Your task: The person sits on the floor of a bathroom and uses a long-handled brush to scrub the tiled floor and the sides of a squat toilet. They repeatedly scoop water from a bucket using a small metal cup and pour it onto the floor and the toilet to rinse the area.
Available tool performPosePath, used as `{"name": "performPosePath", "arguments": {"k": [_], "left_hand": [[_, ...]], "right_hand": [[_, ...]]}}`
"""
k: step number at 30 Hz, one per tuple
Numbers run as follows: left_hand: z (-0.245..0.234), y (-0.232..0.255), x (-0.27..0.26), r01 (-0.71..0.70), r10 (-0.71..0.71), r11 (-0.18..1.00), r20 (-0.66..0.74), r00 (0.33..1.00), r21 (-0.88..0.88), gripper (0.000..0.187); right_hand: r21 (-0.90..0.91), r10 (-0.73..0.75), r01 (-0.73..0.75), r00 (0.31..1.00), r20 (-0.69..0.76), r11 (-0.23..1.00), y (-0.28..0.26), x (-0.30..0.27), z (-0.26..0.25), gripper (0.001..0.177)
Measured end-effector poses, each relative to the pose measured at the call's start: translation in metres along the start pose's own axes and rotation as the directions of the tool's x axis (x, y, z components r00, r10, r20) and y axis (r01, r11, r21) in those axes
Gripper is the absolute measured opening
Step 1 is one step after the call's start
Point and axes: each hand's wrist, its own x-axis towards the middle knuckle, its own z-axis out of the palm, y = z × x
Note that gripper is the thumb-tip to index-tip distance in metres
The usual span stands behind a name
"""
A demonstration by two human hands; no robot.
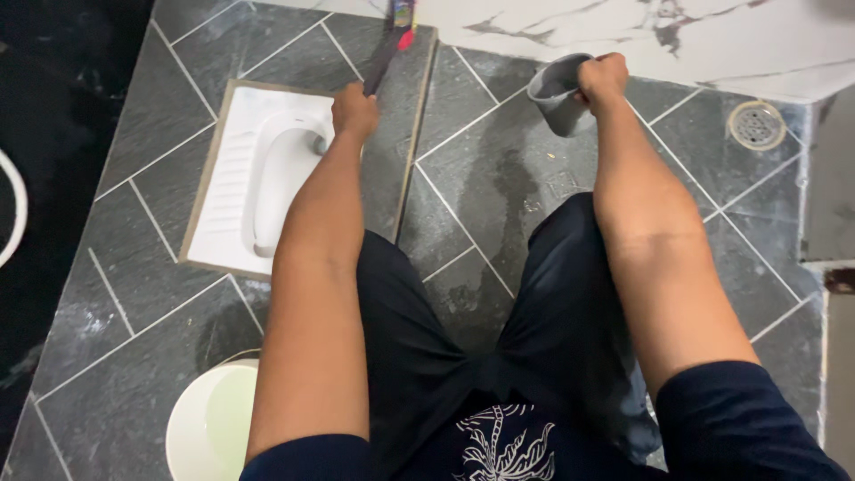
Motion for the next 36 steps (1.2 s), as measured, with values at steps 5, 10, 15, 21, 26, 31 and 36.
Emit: {"name": "performPosePath", "arguments": {"k": [5,10,15,21,26,31,36], "left_hand": [[-0.01,-0.034,0.004,0.336,-0.335,0.941,0.036,0.942,-0.044,0.032],[0.024,-0.046,0.02,0.351,-0.352,0.935,-0.021,0.936,-0.05,0.03],[0.074,0.004,0.021,0.243,-0.239,0.966,0.052,0.97,-0.09,0.025],[0.091,0.063,0.006,0.109,-0.103,0.992,0.103,0.989,-0.058,0.024],[0.069,0.044,0.009,0.14,-0.139,0.989,0.019,0.99,-0.058,0.023],[0.02,-0.029,0.018,0.325,-0.325,0.946,-0.063,0.944,-0.013,0.02],[-0.056,-0.086,-0.019,0.418,-0.42,0.907,-0.112,0.9,-0.048,0.02]], "right_hand": [[-0.011,-0.014,0.014,0.999,0.032,1.0,-0.004,0.0,0.009,0.025],[0.049,-0.032,0.03,0.998,0.049,0.998,-0.008,-0.007,0.005,0.03],[0.052,-0.091,0.088,0.994,0.058,0.995,-0.011,-0.016,-0.004,0.049],[-0.04,-0.112,0.118,0.985,0.131,0.992,0.004,0.002,-0.026,0.048],[-0.057,-0.098,0.112,0.972,0.215,0.992,0.033,0.021,-0.047,0.047],[-0.154,-0.05,0.093,0.964,0.26,0.984,0.047,0.025,-0.089,0.049],[-0.53,-0.012,0.128,0.976,0.217,0.838,0.053,0.024,-0.119,0.036]]}}
